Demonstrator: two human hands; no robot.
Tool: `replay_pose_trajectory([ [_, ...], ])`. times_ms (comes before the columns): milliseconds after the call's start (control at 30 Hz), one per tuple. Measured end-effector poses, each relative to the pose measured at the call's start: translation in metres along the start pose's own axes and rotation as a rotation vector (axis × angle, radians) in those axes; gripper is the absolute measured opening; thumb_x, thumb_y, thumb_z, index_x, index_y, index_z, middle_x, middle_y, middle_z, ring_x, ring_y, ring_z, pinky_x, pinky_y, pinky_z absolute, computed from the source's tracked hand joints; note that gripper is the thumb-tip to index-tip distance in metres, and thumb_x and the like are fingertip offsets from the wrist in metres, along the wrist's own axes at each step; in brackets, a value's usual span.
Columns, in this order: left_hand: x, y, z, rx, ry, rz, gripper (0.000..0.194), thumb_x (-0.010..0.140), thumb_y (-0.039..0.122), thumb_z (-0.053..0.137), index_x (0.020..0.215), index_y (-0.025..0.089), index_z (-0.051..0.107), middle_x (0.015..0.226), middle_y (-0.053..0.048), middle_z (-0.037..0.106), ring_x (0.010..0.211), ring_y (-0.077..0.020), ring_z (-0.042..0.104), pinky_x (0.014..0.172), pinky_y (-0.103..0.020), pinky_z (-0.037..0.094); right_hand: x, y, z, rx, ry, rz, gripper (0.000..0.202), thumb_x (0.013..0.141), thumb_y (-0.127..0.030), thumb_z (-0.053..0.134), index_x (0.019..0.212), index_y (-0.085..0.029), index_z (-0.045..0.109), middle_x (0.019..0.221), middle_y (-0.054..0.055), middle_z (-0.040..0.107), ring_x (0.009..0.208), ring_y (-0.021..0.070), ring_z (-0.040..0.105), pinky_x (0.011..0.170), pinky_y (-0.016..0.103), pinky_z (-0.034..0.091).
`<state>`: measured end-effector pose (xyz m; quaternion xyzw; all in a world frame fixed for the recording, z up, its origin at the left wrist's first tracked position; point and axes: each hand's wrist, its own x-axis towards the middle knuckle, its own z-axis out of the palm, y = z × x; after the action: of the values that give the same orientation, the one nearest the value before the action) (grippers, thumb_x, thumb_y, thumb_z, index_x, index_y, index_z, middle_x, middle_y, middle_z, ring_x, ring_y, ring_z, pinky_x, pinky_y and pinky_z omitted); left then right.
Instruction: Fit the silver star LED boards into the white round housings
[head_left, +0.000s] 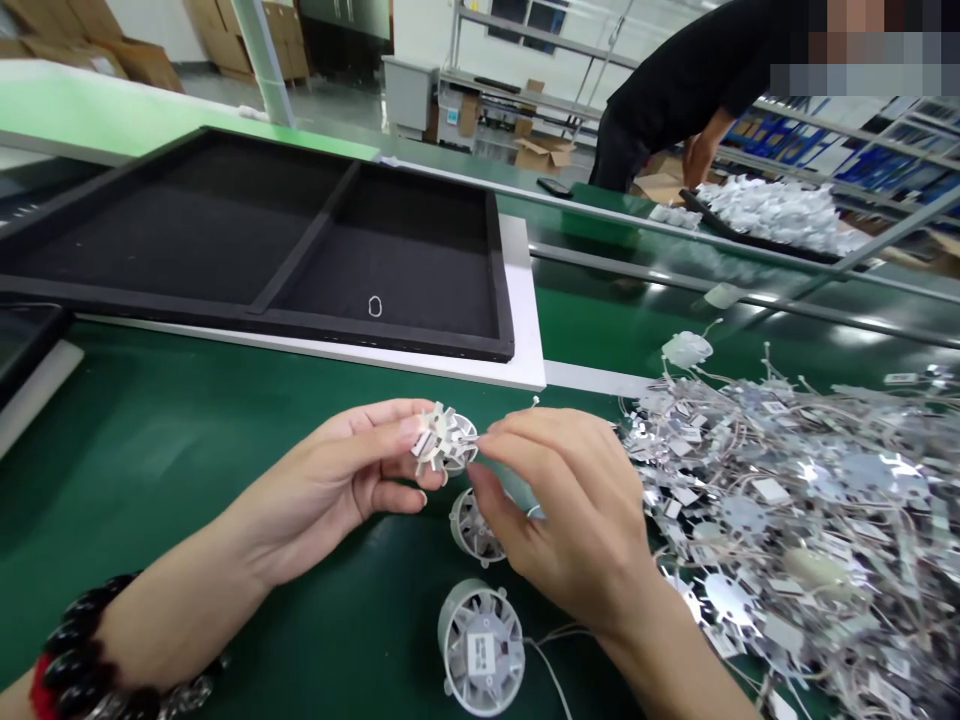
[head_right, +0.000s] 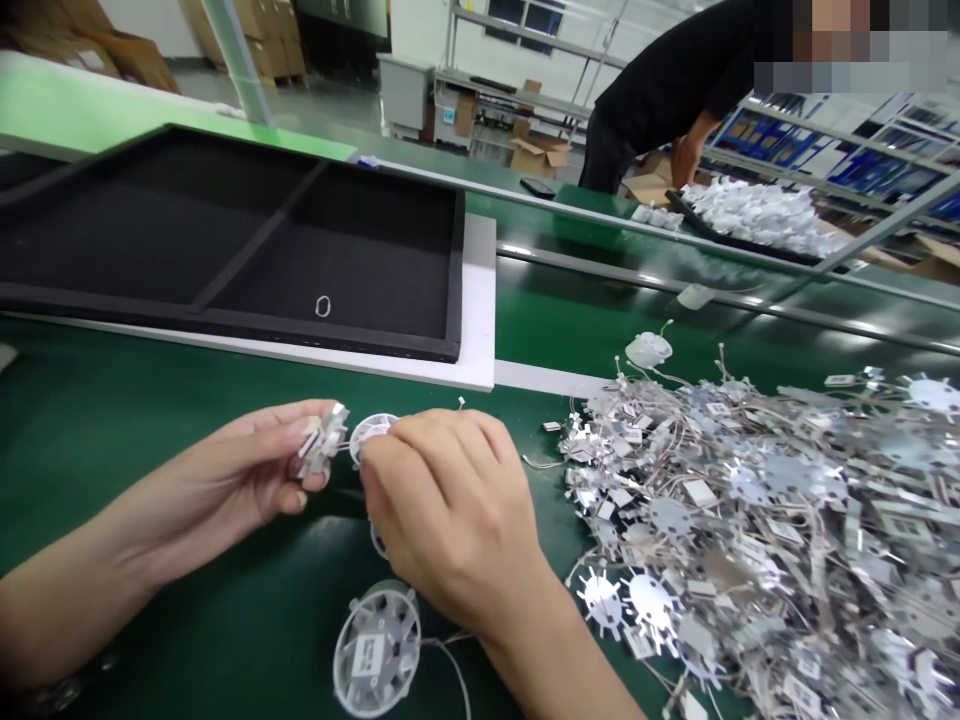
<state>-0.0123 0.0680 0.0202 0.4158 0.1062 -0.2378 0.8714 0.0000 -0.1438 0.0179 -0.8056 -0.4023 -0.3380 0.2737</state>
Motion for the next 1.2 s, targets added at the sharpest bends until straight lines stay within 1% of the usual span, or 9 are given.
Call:
replay_pose_trajectory([
  [167, -0.001, -0.007, 0.003, -0.123, -0.072, -0.075, 0.026, 0.070, 0.020, 0.101, 0.089, 0.016, 0.084, 0.074, 0.000, 0.077, 0.065, -0.0115, 0.077, 0.055, -0.014, 0.066, 0.001, -0.005, 0.005, -0.110, 0.055, -0.085, 0.013, 0.094, -0.006, 0.071, 0.101, -0.016, 0.070, 0.087, 0.005, 0.079, 0.083, 0.0212, 0.071, 0.079, 0.036, 0.052],
  [333, -0.002, -0.010, 0.005, -0.137, -0.110, -0.081, 0.022, 0.074, 0.019, 0.099, 0.090, 0.016, 0.083, 0.076, 0.000, 0.077, 0.067, -0.0118, 0.078, 0.053, -0.013, 0.064, 0.001, -0.006, 0.003, -0.051, -0.033, -0.018, 0.019, 0.095, -0.003, 0.062, 0.098, -0.019, 0.072, 0.087, 0.005, 0.080, 0.082, 0.0209, 0.072, 0.077, 0.036, 0.053],
  [467, -0.003, -0.008, 0.004, -0.056, -0.085, -0.022, 0.024, 0.075, 0.026, 0.098, 0.090, 0.015, 0.082, 0.079, -0.003, 0.078, 0.069, -0.0129, 0.076, 0.052, -0.014, 0.064, 0.002, -0.006, 0.003, 0.207, -0.074, 0.130, 0.021, 0.097, -0.002, 0.059, 0.094, -0.018, 0.072, 0.087, 0.005, 0.080, 0.078, 0.0189, 0.071, 0.073, 0.033, 0.055],
  [667, -0.003, -0.005, 0.006, 0.007, -0.153, 0.047, 0.022, 0.079, 0.029, 0.096, 0.090, 0.017, 0.081, 0.075, -0.005, 0.079, 0.066, -0.0135, 0.074, 0.049, -0.014, 0.063, 0.011, -0.010, -0.008, 0.587, -0.262, 0.477, 0.020, 0.099, -0.011, 0.061, 0.085, -0.020, 0.072, 0.078, 0.000, 0.076, 0.068, 0.0127, 0.068, 0.063, 0.025, 0.052],
  [867, -0.005, -0.006, 0.005, 0.019, -0.193, 0.020, 0.018, 0.082, 0.028, 0.094, 0.091, 0.018, 0.081, 0.076, -0.003, 0.079, 0.065, -0.0133, 0.075, 0.049, -0.015, 0.063, 0.010, -0.017, -0.006, 0.925, -0.271, 0.801, 0.024, 0.103, -0.027, 0.057, 0.084, -0.018, 0.069, 0.078, 0.005, 0.076, 0.069, 0.0178, 0.070, 0.061, 0.029, 0.054],
  [933, -0.005, -0.006, 0.005, 0.020, -0.200, 0.014, 0.018, 0.082, 0.028, 0.093, 0.092, 0.018, 0.081, 0.076, -0.003, 0.078, 0.065, -0.0133, 0.074, 0.049, -0.015, 0.063, 0.010, -0.019, -0.005, 0.990, -0.270, 0.879, 0.025, 0.103, -0.031, 0.058, 0.084, -0.018, 0.067, 0.077, 0.006, 0.074, 0.067, 0.0176, 0.069, 0.060, 0.028, 0.055],
  [1033, -0.005, -0.006, 0.004, 0.036, -0.192, 0.024, 0.019, 0.082, 0.028, 0.094, 0.091, 0.018, 0.081, 0.075, -0.003, 0.078, 0.065, -0.0134, 0.074, 0.049, -0.015, 0.063, 0.012, -0.022, -0.004, 1.007, -0.271, 0.961, 0.027, 0.102, -0.034, 0.059, 0.082, -0.018, 0.065, 0.072, 0.004, 0.069, 0.057, 0.0121, 0.057, 0.050, 0.023, 0.047],
  [1100, -0.005, -0.006, 0.003, 0.044, -0.181, 0.038, 0.020, 0.081, 0.029, 0.094, 0.091, 0.018, 0.081, 0.075, -0.004, 0.078, 0.065, -0.0135, 0.074, 0.049, -0.015, 0.062, 0.013, -0.023, -0.005, 0.980, -0.280, 0.974, 0.029, 0.103, -0.035, 0.058, 0.081, -0.018, 0.064, 0.071, 0.004, 0.069, 0.054, 0.0102, 0.050, 0.047, 0.021, 0.039],
  [1200, -0.004, -0.008, 0.002, 0.050, -0.154, 0.067, 0.020, 0.080, 0.029, 0.095, 0.091, 0.020, 0.081, 0.075, -0.004, 0.079, 0.065, -0.0138, 0.074, 0.048, -0.014, 0.062, 0.014, -0.023, -0.007, 0.953, -0.332, 0.980, 0.032, 0.105, -0.037, 0.055, 0.079, -0.019, 0.061, 0.067, 0.002, 0.067, 0.054, 0.0105, 0.049, 0.048, 0.022, 0.038],
])
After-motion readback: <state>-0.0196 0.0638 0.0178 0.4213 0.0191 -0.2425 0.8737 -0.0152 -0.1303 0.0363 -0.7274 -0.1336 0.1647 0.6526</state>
